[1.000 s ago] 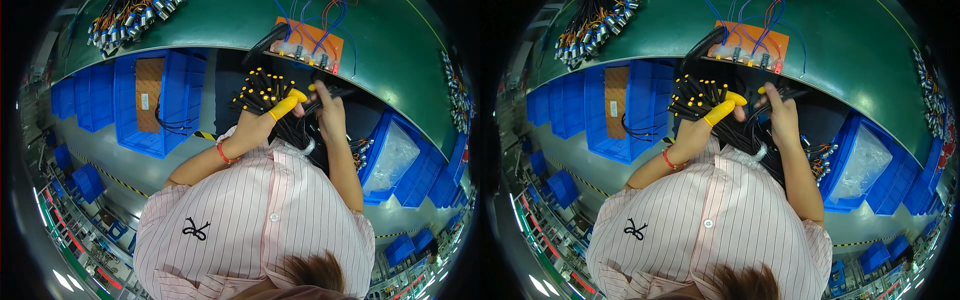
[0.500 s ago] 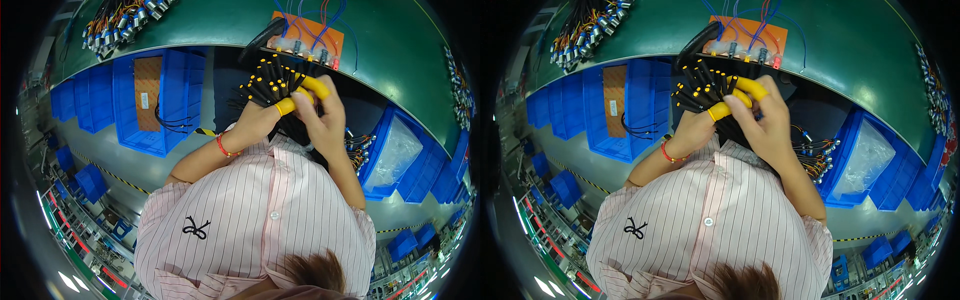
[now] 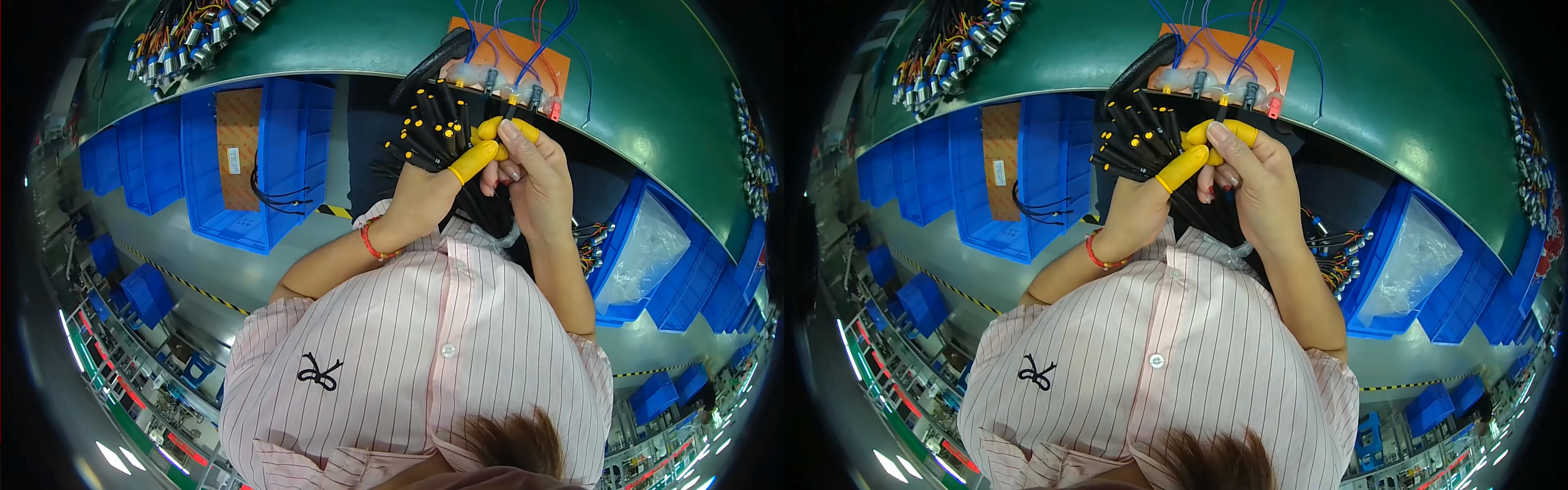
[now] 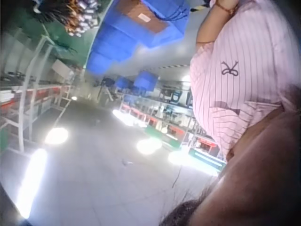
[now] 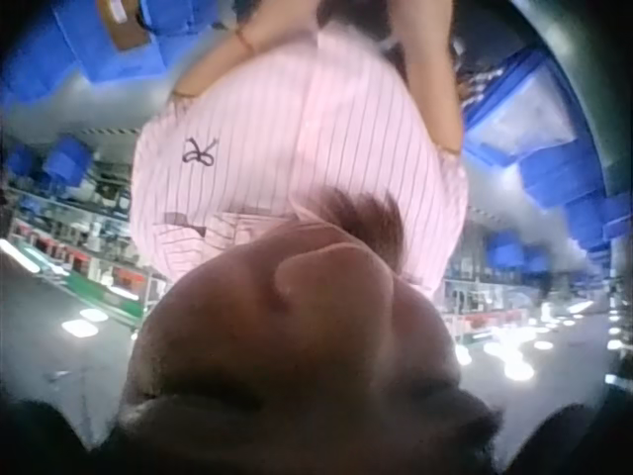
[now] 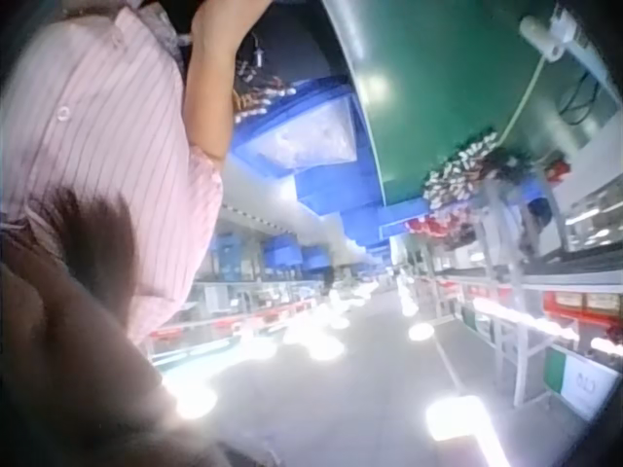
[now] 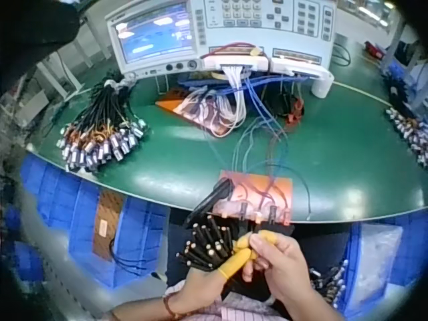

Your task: Manually assemble cables and connectors for an electronic device.

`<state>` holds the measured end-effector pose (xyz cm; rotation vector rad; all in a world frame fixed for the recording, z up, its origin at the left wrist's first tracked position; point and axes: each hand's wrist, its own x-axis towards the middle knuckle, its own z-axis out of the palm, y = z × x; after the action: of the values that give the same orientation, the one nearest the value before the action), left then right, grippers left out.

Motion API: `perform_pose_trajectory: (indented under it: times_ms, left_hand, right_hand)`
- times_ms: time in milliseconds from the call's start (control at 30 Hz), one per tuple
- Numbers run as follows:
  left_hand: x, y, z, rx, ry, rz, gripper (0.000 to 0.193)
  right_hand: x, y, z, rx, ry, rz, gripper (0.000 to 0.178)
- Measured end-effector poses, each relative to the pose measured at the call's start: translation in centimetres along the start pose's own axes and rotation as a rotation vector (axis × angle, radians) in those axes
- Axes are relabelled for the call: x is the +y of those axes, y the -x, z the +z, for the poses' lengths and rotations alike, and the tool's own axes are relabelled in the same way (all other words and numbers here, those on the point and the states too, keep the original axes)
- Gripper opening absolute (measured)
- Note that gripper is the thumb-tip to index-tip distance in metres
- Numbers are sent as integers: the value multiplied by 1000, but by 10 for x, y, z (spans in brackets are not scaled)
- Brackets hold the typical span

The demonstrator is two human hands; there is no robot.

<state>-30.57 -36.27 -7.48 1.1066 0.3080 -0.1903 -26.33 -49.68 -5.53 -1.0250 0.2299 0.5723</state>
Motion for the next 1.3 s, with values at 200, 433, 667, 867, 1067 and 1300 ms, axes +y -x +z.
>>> perform_pose_trajectory:
  times_ms: [200, 433, 667, 867, 1067, 1300]
  left_hand:
    - [6, -1, 1, -82, 27, -11, 13]
    - [6, -1, 6, -109, 114, -10, 13]
    - [4, -6, 7, -112, 196, -15, 12]
    - [2, -8, 4, -118, 173, -38, 11]
    - [7, -9, 8, -113, 187, -65, 13]
    - [11, 6, -4, -240, -43, -24, 14]
  right_hand:
    - [-2, -1, -4, -47, -54, 45, 26]
    - [1, -3, -9, -105, -224, 98, 26]
    - [5, -11, -17, -136, -220, 82, 26]
    - [0, -8, -10, -98, -31, 34, 31]
    - [-5, -12, -1, -72, -64, 43, 33]
    - [2, 6, -3, -68, 71, -68, 27]
